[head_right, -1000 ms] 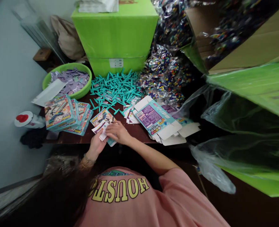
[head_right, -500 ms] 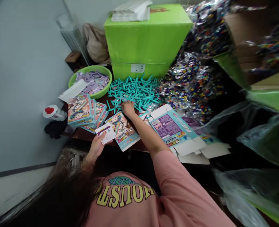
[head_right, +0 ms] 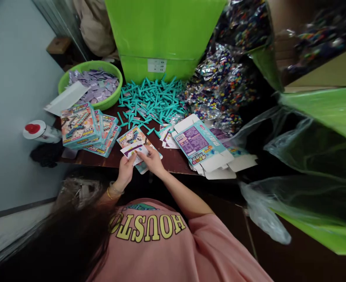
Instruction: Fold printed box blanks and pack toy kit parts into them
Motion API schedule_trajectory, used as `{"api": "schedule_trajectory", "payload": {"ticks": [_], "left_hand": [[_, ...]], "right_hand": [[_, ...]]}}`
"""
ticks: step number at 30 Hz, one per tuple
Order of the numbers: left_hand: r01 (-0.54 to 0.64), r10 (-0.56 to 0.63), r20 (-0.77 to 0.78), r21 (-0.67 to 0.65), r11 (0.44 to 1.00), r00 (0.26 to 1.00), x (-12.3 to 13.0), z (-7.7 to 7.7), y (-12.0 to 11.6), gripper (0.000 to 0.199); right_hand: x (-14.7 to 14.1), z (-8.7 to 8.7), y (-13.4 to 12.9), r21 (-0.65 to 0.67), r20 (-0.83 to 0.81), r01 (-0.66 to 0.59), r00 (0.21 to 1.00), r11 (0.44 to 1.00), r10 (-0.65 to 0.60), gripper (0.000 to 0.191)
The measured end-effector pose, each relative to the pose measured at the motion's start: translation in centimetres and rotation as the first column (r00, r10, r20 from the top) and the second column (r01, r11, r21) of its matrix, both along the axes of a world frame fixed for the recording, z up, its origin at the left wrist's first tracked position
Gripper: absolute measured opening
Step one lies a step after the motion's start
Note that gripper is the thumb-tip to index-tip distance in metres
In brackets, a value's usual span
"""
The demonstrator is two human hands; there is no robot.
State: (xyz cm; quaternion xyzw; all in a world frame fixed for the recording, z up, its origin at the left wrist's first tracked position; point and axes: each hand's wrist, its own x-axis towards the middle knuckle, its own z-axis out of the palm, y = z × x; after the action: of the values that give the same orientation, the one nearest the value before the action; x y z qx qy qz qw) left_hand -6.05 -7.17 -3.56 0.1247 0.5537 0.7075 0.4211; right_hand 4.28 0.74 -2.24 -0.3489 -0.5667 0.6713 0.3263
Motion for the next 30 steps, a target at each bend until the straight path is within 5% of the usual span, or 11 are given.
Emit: {"api": "schedule_trajectory", "payload": {"ticks": [5, 10, 15, 21, 25, 27, 30], "left_hand": [[0.023, -0.023, -0.029, 0.000, 1.000, 0.999, 1.4, 0.2, -0.4, 0.048], [-0.004, 0.006, -0.109, 0.014, 1.000, 0.994, 0.6, 0.1, -0.6, 0.048], [-0.057, 0.061, -0.046, 0.088, 0.995, 0.997, 0.4, 1.8, -0.3, 0.048], [-0.118, 0.113, 0.042, 0.155, 0.981, 0.993, 2.0, 3.9, 1.0, 0.050], [0.090, -0.076, -0.095, 0.158, 0.983, 0.993, 1.0, 3.9, 0.4, 0.062], [0.351, -0.310, -0.351, 0.060, 0.934, 0.884, -0.8, 3.5, -0.6, 0.081], [0.591, -0.604, -0.657, -0.287, 0.754, 0.452, -3.5, 1.9, -2.0, 0.093]], "right_hand": [[1.6, 0.0, -0.6, 0.000, 0.013, -0.010, 1.000, 1.000, 0.010, 0.042], [3.0, 1.4, 2.8, 0.090, -0.033, -0.014, 0.999, 0.996, 0.017, 0.043], [2.2, 2.5, 2.9, 0.082, 0.020, -0.265, 0.964, 0.961, 0.264, 0.044], [-1.6, 1.9, -1.9, -0.267, -0.261, 0.066, 0.955, 0.961, -0.138, 0.046], [-0.7, 1.5, -1.2, -0.353, -0.307, 0.161, 0.911, 0.922, -0.277, 0.052], [1.1, 0.9, 0.7, -0.317, -0.261, 0.245, 0.906, 0.916, -0.332, 0.052], [4.3, -0.4, 3.6, -0.261, -0.199, 0.339, 0.897, 0.904, -0.394, 0.049]]}}
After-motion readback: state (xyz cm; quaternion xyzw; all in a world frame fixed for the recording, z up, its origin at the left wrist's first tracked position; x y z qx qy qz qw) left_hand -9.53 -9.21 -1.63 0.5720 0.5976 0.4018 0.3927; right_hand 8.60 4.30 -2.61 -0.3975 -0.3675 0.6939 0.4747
